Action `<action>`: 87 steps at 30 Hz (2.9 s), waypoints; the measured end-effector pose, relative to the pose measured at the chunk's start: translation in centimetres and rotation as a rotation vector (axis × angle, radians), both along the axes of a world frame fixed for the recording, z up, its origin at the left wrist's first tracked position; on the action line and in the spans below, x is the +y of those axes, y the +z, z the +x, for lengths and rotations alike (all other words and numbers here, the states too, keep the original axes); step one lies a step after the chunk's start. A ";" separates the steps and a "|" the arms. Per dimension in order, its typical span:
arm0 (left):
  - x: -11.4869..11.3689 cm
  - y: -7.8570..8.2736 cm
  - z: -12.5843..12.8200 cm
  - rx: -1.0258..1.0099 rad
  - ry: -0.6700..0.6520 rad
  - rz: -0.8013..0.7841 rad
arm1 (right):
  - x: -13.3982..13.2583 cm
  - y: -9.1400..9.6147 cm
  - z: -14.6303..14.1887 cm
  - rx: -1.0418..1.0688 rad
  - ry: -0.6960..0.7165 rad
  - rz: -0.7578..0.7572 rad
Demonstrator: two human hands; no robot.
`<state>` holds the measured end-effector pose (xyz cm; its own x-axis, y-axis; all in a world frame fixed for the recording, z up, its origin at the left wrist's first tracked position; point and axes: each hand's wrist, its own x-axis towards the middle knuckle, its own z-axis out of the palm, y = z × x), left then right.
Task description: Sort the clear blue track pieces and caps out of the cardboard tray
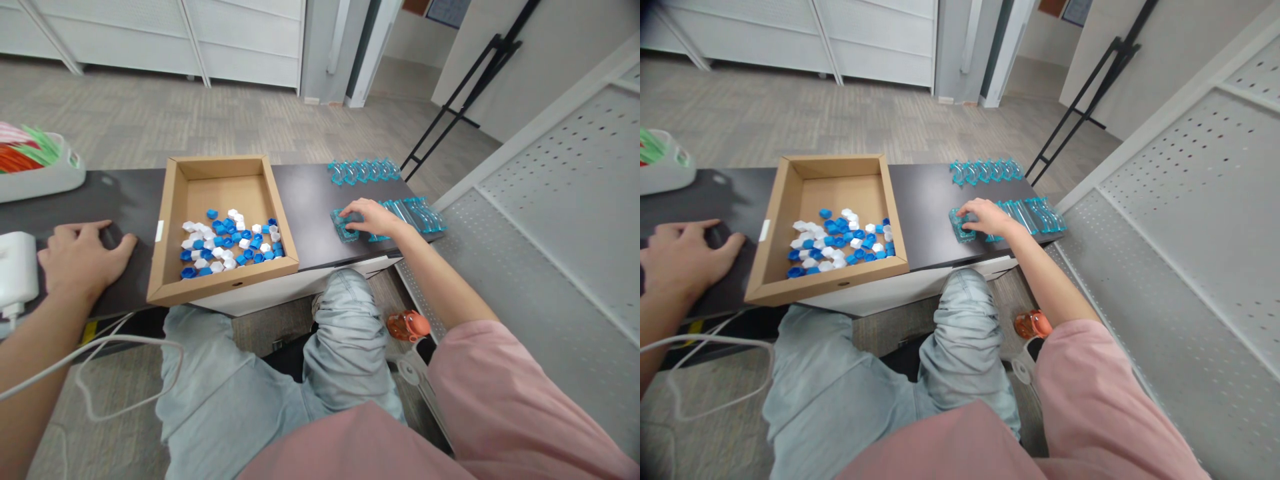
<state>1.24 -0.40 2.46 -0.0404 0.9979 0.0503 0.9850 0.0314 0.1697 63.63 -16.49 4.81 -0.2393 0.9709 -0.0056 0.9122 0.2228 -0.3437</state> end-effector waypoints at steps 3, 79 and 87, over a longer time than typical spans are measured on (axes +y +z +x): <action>0.0 0.1 0.0 -0.002 0.002 -0.016 | 0.1 0.3 0.1 0.014 0.012 0.002; -0.6 0.1 0.5 -0.059 0.040 0.035 | -12.0 -8.1 -13.5 0.341 -0.155 0.110; -0.4 -0.4 0.1 -0.036 0.021 0.064 | -2.0 -7.2 -17.4 0.781 -0.206 0.066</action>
